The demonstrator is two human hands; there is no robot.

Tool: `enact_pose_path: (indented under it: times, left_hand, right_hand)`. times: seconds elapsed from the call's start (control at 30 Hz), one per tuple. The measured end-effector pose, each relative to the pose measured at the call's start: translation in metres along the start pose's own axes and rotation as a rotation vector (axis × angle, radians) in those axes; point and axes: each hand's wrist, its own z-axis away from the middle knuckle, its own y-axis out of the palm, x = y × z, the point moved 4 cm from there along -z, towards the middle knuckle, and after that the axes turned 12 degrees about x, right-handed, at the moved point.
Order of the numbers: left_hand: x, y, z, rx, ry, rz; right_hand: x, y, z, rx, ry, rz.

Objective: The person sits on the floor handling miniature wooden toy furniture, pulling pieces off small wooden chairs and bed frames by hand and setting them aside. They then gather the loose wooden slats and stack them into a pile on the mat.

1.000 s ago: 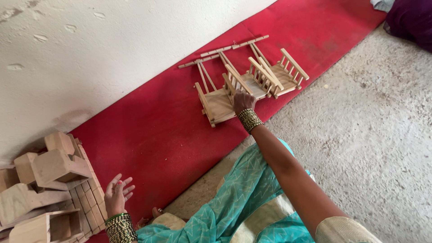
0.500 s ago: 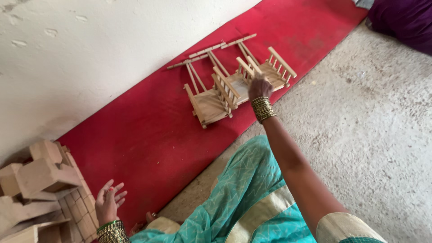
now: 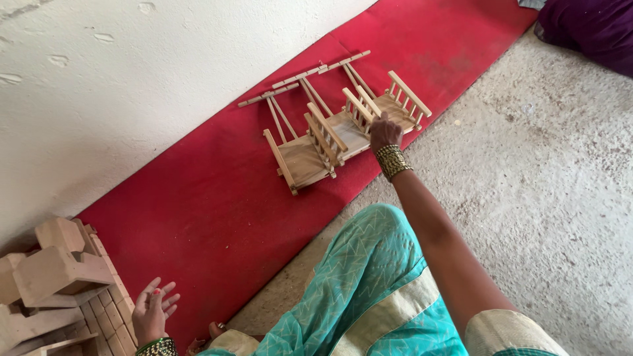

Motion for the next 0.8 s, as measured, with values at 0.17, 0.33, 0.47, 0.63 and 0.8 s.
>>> enact_pose_path:
  times: [0.17, 0.33, 0.47, 0.63, 0.8]
  left_hand:
    - [0.001, -0.001, -0.001, -0.001, 0.006, -0.013]
    - [0.001, -0.001, -0.002, 0.012, 0.030, -0.012]
    - [0.002, -0.001, -0.001, 0.015, 0.026, 0.010]
    - [-0.004, 0.003, 0.000, 0.014, 0.010, -0.002]
    - [-0.002, 0.001, 0.000, -0.008, -0.009, -0.041]
  right_hand:
    - [-0.011, 0.006, 0.005, 0.110, -0.002, 0.014]
    - [-0.010, 0.010, 0.003, 0.135, 0.041, 0.026]
    - [-0.011, 0.001, 0.003, 0.128, 0.038, 0.047]
    - [0.003, -0.017, 0.008, 0.122, -0.021, -0.088]
    - [0.006, -0.013, 0.000, 0.009, -0.008, -0.264]
